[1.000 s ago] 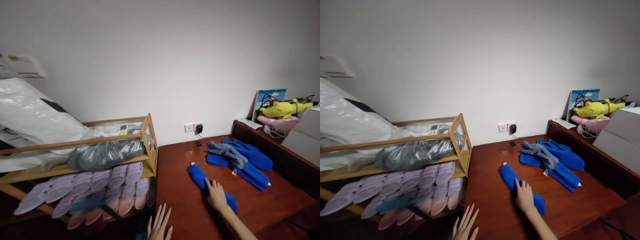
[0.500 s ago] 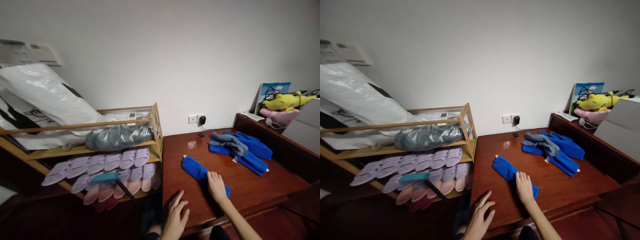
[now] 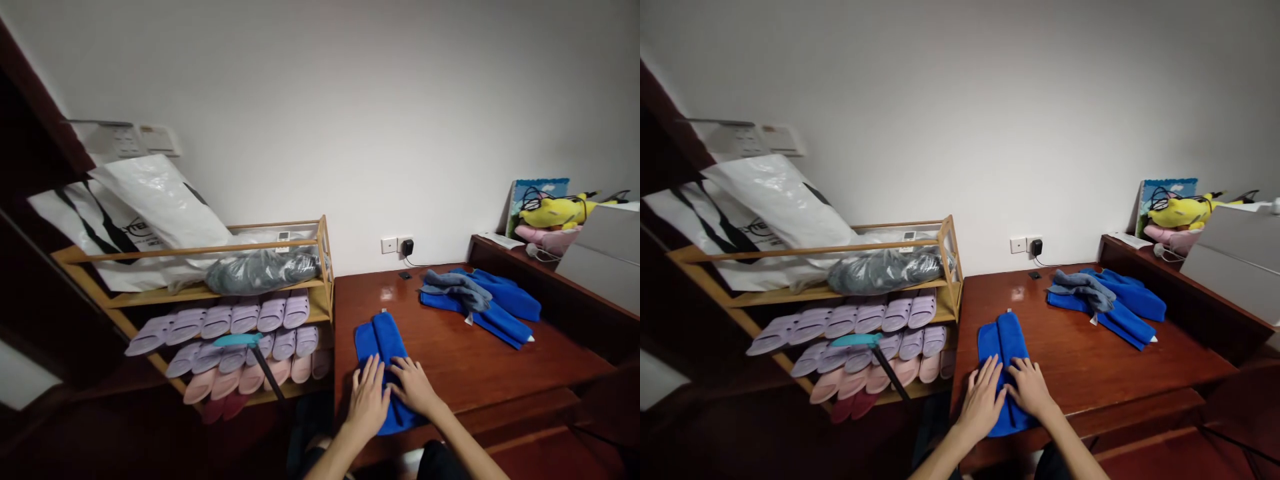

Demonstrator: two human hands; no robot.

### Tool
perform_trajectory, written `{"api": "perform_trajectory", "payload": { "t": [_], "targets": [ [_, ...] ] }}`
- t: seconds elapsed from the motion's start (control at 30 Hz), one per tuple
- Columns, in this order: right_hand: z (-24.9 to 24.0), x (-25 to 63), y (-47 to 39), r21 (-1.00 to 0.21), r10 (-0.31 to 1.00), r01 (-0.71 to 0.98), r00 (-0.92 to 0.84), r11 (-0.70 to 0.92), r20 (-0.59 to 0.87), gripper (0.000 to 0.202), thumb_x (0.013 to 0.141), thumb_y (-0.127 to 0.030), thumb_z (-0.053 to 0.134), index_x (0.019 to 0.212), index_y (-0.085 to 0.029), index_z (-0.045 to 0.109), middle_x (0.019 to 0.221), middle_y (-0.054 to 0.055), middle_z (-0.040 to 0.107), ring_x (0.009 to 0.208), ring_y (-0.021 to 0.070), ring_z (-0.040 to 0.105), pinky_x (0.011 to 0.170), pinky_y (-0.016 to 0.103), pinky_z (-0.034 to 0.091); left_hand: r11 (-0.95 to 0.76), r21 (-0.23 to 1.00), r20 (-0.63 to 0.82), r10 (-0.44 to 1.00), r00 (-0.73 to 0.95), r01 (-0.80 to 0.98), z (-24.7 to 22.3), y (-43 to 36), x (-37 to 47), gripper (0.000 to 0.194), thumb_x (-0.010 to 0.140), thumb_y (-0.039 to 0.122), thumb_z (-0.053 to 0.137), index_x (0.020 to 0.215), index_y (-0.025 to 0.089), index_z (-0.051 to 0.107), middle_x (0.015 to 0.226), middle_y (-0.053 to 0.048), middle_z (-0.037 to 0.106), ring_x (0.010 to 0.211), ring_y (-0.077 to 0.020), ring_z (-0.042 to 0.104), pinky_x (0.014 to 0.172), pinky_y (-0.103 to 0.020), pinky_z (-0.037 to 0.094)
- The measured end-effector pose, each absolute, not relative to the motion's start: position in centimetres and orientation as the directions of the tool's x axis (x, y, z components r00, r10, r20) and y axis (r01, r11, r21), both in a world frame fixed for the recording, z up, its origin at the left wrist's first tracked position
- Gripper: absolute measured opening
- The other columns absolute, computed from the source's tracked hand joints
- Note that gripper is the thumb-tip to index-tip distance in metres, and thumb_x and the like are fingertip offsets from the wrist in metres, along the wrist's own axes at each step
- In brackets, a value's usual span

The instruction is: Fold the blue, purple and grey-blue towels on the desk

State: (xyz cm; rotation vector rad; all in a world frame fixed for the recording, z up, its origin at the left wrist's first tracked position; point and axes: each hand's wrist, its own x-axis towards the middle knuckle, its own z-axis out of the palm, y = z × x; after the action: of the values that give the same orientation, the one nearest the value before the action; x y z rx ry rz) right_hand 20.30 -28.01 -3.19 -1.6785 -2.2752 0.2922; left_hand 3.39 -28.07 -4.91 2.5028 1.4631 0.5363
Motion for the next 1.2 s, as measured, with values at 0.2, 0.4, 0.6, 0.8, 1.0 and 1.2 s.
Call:
{"api": "perform_trajectory", "payload": {
  "t": [0.2, 0.4, 0.6, 0.8, 1.0, 1.2],
  "targets": [
    [-2.6, 21.9, -28.9, -0.184, 0.979, 0.964, -0.176, 0.192, 0.099, 0.038, 0.076, -0.02, 0.05, 0.112, -0.026, 0.059, 0.117, 0.006, 0.061, 0.108, 0.0232, 0.053, 0.089, 0.036, 0.035, -0.509, 0.3, 0.008, 0.847, 0.532, 0.807, -6.7, -28.1, 2.5, 0.065, 0.09, 0.057, 0.029, 0.146, 0.026, 0.018, 0.154, -0.005, 0.015, 0.14, -0.0264, 0.014, 0.11, -0.059, 0.016],
    [-0.2, 22.1, -29.0, -0.207, 0.973, 0.967, -0.101, 0.145, 0.209, 0.04, 0.082, -0.013, 0.035, 0.111, -0.02, 0.062, 0.111, 0.011, 0.064, 0.103, 0.0228, 0.057, 0.09, 0.037, 0.037, -0.523, 0.272, 0.112, 0.851, 0.513, 0.808, -7.3, -30.1, 0.8, 0.059, 0.093, 0.053, 0.026, 0.146, 0.028, 0.016, 0.153, -0.004, 0.018, 0.14, -0.027, 0.016, 0.11, -0.059, 0.016],
    [-4.4, 13.1, -29.8, -0.629, 0.915, 0.665, -0.269, 0.403, 0.301, 0.049, 0.089, -0.041, 0.042, 0.136, -0.027, 0.041, 0.146, 0.005, 0.037, 0.13, 0.0206, 0.038, 0.105, 0.037, 0.035, -0.518, 0.24, 0.18, 0.855, 0.486, 0.821, -8.1, -31.3, 1.5, 0.057, 0.093, 0.033, 0.035, 0.146, 0.032, 0.014, 0.149, 0.0, 0.03, 0.137, -0.0267, 0.027, 0.112, -0.05, 0.02],
    [-7.6, 13.7, -26.4, -0.438, 0.957, 0.86, -0.173, 0.261, 0.232, 0.043, 0.092, -0.036, 0.037, 0.126, -0.016, 0.053, 0.14, 0.015, 0.044, 0.132, 0.0251, 0.036, 0.106, 0.044, 0.03, -0.52, 0.237, 0.113, 0.854, 0.508, 0.821, -7.2, -31.4, -0.5, 0.062, 0.091, 0.047, 0.037, 0.145, 0.031, 0.013, 0.152, -0.001, 0.023, 0.138, -0.0301, 0.021, 0.11, -0.056, 0.021],
    [-6.5, 27.8, -26.4, -0.181, 0.985, 0.972, -0.132, 0.151, 0.113, 0.041, 0.088, -0.021, 0.035, 0.123, -0.026, 0.055, 0.139, 0.007, 0.047, 0.129, 0.0225, 0.04, 0.102, 0.046, 0.03, -0.506, 0.303, 0.045, 0.854, 0.519, 0.807, -6.3, -31.2, -1.5, 0.061, 0.091, 0.047, 0.032, 0.146, 0.031, 0.011, 0.154, 0.0, 0.011, 0.14, -0.0292, 0.012, 0.109, -0.06, 0.019],
    [-5.0, 36.4, -28.7, -0.197, 0.969, 0.951, 0.246, -0.239, 0.011, 0.041, 0.091, -0.03, 0.029, 0.113, -0.021, 0.062, 0.109, 0.012, 0.067, 0.098, 0.0255, 0.064, 0.079, 0.037, 0.048, -0.434, 0.333, -0.029, 0.883, 0.469, 0.837, -6.3, -30.1, 0.2, 0.068, 0.078, 0.036, 0.046, 0.142, 0.022, 0.032, 0.152, -0.007, 0.022, 0.14, -0.0308, 0.011, 0.111, -0.056, 0.011]
  ]
}}
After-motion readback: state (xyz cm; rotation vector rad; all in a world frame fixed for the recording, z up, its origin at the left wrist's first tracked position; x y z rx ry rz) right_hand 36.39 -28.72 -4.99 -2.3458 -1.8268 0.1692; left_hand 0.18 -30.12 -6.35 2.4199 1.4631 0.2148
